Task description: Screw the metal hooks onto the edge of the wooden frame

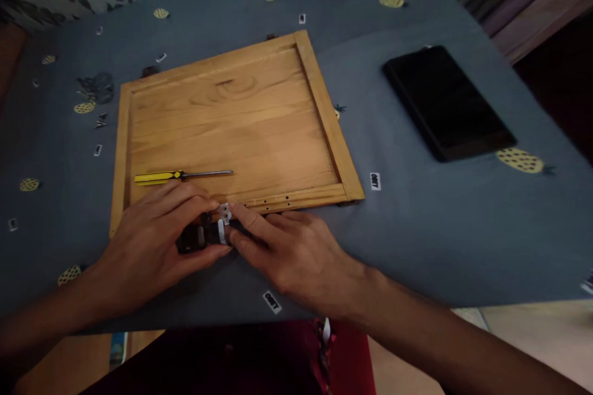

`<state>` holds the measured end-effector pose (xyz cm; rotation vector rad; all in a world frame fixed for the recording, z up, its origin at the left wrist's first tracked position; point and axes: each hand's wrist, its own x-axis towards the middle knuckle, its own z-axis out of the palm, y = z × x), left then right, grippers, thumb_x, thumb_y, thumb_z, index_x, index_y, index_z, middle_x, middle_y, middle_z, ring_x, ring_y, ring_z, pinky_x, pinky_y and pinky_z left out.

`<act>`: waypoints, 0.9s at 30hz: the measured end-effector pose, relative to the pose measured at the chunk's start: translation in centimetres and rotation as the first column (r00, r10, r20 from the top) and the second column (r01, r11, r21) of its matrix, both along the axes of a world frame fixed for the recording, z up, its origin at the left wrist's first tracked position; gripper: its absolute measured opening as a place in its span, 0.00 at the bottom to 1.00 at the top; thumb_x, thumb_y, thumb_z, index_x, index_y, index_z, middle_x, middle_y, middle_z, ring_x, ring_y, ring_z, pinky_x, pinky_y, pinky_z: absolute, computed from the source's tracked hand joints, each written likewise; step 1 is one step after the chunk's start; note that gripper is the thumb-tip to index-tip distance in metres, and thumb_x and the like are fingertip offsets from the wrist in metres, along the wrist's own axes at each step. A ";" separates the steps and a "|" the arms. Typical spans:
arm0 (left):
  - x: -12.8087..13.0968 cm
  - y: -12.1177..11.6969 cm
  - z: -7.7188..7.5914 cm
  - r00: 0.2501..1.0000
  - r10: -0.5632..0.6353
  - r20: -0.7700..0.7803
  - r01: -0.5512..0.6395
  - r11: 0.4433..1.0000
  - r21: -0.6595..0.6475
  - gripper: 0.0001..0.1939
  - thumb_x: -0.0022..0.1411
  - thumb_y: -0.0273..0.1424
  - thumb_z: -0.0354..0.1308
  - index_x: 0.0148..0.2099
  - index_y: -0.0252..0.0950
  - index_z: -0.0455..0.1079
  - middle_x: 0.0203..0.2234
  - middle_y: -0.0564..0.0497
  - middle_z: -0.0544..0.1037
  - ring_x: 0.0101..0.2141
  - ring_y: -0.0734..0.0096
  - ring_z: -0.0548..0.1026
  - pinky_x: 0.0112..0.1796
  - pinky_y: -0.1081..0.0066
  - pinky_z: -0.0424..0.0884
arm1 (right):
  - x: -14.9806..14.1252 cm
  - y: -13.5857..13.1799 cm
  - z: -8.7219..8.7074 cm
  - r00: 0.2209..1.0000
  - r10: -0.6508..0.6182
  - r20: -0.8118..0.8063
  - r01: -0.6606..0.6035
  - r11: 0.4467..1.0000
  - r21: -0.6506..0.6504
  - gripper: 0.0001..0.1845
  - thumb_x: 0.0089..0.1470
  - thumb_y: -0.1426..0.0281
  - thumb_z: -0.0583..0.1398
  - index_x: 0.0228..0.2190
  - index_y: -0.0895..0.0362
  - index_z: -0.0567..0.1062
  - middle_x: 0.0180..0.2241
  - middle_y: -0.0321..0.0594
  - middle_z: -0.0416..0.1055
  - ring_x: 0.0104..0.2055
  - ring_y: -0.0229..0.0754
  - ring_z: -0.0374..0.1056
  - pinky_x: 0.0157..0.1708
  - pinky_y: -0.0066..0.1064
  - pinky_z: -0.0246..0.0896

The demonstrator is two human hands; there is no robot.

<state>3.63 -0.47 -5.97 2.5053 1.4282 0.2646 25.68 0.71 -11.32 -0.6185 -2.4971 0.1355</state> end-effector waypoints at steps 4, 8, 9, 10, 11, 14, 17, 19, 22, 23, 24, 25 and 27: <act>-0.1 0.0 0.0 1.000 -0.008 -0.008 0.008 1.000 0.000 0.15 0.61 0.41 0.61 0.42 0.35 0.68 0.36 0.48 0.75 0.39 0.60 0.71 0.39 0.58 0.69 | -0.1 0.1 0.5 1.000 0.004 0.019 -0.004 1.000 0.010 0.19 0.65 0.79 0.46 0.44 0.60 0.75 0.52 0.52 0.74 0.33 0.37 0.72 0.30 0.30 0.68; -0.1 0.0 0.0 1.000 -0.012 -0.007 0.012 1.000 0.018 0.15 0.61 0.42 0.61 0.43 0.36 0.68 0.36 0.49 0.75 0.39 0.60 0.71 0.40 0.59 0.69 | -0.1 0.0 0.0 1.000 -0.007 -0.005 0.007 1.000 0.016 0.19 0.65 0.78 0.46 0.45 0.60 0.75 0.53 0.51 0.73 0.32 0.37 0.72 0.30 0.31 0.68; -0.1 0.0 0.0 1.000 -0.010 -0.010 0.010 1.000 0.018 0.15 0.61 0.42 0.61 0.43 0.36 0.68 0.36 0.49 0.75 0.39 0.60 0.71 0.40 0.59 0.69 | -0.1 -0.1 -0.1 1.000 -0.009 -0.005 0.009 1.000 0.013 0.19 0.65 0.79 0.46 0.45 0.60 0.75 0.53 0.51 0.72 0.33 0.37 0.72 0.32 0.31 0.69; -0.1 0.0 0.0 1.000 -0.007 -0.013 0.007 1.000 0.016 0.15 0.61 0.42 0.61 0.43 0.36 0.68 0.36 0.49 0.75 0.39 0.60 0.71 0.40 0.59 0.69 | -0.1 -0.1 -0.3 1.000 -0.012 -0.009 0.012 1.000 0.011 0.19 0.65 0.79 0.46 0.45 0.59 0.74 0.54 0.50 0.72 0.34 0.37 0.72 0.33 0.31 0.69; -0.1 0.0 0.0 1.000 -0.005 -0.013 0.006 1.000 0.012 0.15 0.62 0.42 0.61 0.43 0.36 0.68 0.36 0.49 0.75 0.39 0.60 0.71 0.39 0.59 0.69 | -0.1 -0.2 -0.4 1.000 -0.015 -0.007 0.015 1.000 0.006 0.19 0.64 0.79 0.46 0.46 0.59 0.74 0.55 0.50 0.71 0.36 0.37 0.72 0.35 0.32 0.70; -0.1 0.1 0.0 1.000 -0.002 -0.004 0.002 1.000 0.004 0.15 0.62 0.42 0.60 0.42 0.36 0.68 0.36 0.49 0.75 0.39 0.59 0.72 0.39 0.59 0.69 | 0.0 -0.3 -0.4 1.000 -0.017 0.001 0.017 1.000 -0.005 0.20 0.63 0.80 0.46 0.46 0.58 0.75 0.55 0.49 0.71 0.36 0.37 0.72 0.36 0.33 0.71; 0.0 0.0 0.0 1.000 0.008 -0.003 -0.008 1.000 -0.007 0.15 0.62 0.42 0.60 0.43 0.36 0.68 0.38 0.48 0.75 0.41 0.59 0.72 0.41 0.58 0.70 | 0.0 -0.1 0.1 1.000 -0.005 0.016 0.005 1.000 -0.004 0.21 0.64 0.80 0.45 0.45 0.59 0.75 0.55 0.51 0.71 0.34 0.37 0.72 0.33 0.32 0.70; 0.1 -0.1 -0.1 1.000 0.015 -0.013 -0.016 1.000 -0.023 0.16 0.61 0.43 0.60 0.43 0.36 0.68 0.39 0.47 0.75 0.42 0.57 0.72 0.43 0.56 0.70 | 0.1 0.0 0.4 0.999 0.003 0.040 -0.002 1.000 -0.010 0.20 0.64 0.80 0.46 0.45 0.59 0.75 0.55 0.51 0.71 0.33 0.36 0.72 0.32 0.31 0.70; -0.2 -0.1 0.2 1.000 0.008 -0.010 -0.008 0.998 -0.055 0.19 0.61 0.45 0.60 0.46 0.37 0.68 0.41 0.47 0.75 0.43 0.57 0.72 0.43 0.56 0.70 | 0.2 0.1 0.4 0.998 0.013 0.063 -0.011 1.000 -0.025 0.19 0.63 0.79 0.47 0.46 0.58 0.75 0.56 0.50 0.70 0.34 0.36 0.72 0.33 0.32 0.70; -0.4 -0.1 0.4 1.000 0.008 0.001 -0.008 0.999 -0.054 0.21 0.61 0.47 0.60 0.48 0.37 0.67 0.42 0.47 0.75 0.42 0.58 0.72 0.43 0.57 0.70 | 0.2 0.0 0.3 0.998 0.017 0.065 -0.015 1.000 -0.028 0.19 0.63 0.79 0.48 0.46 0.58 0.75 0.56 0.50 0.70 0.34 0.36 0.72 0.34 0.32 0.70; -0.6 0.0 0.8 1.000 0.010 0.012 -0.010 0.999 -0.046 0.21 0.62 0.48 0.58 0.49 0.38 0.66 0.43 0.47 0.75 0.43 0.59 0.73 0.42 0.59 0.70 | 0.3 0.0 0.2 0.998 0.016 0.061 -0.014 0.999 -0.029 0.19 0.63 0.79 0.48 0.47 0.58 0.75 0.57 0.50 0.69 0.34 0.37 0.72 0.34 0.32 0.70; -1.0 0.1 1.2 0.999 0.020 0.026 -0.019 1.000 -0.025 0.21 0.63 0.48 0.57 0.50 0.38 0.66 0.43 0.47 0.75 0.43 0.60 0.73 0.41 0.61 0.70 | 0.3 0.0 0.1 0.999 0.012 0.053 -0.010 1.000 -0.026 0.20 0.63 0.80 0.47 0.47 0.58 0.75 0.57 0.50 0.69 0.34 0.37 0.72 0.33 0.32 0.70; -1.8 0.6 2.2 0.996 0.061 0.060 -0.063 0.998 0.030 0.19 0.65 0.47 0.55 0.49 0.39 0.66 0.42 0.48 0.75 0.42 0.62 0.74 0.40 0.64 0.70 | 0.4 0.0 0.1 0.998 0.016 0.057 -0.015 1.000 -0.023 0.21 0.63 0.81 0.47 0.48 0.58 0.74 0.56 0.50 0.70 0.34 0.37 0.72 0.32 0.33 0.69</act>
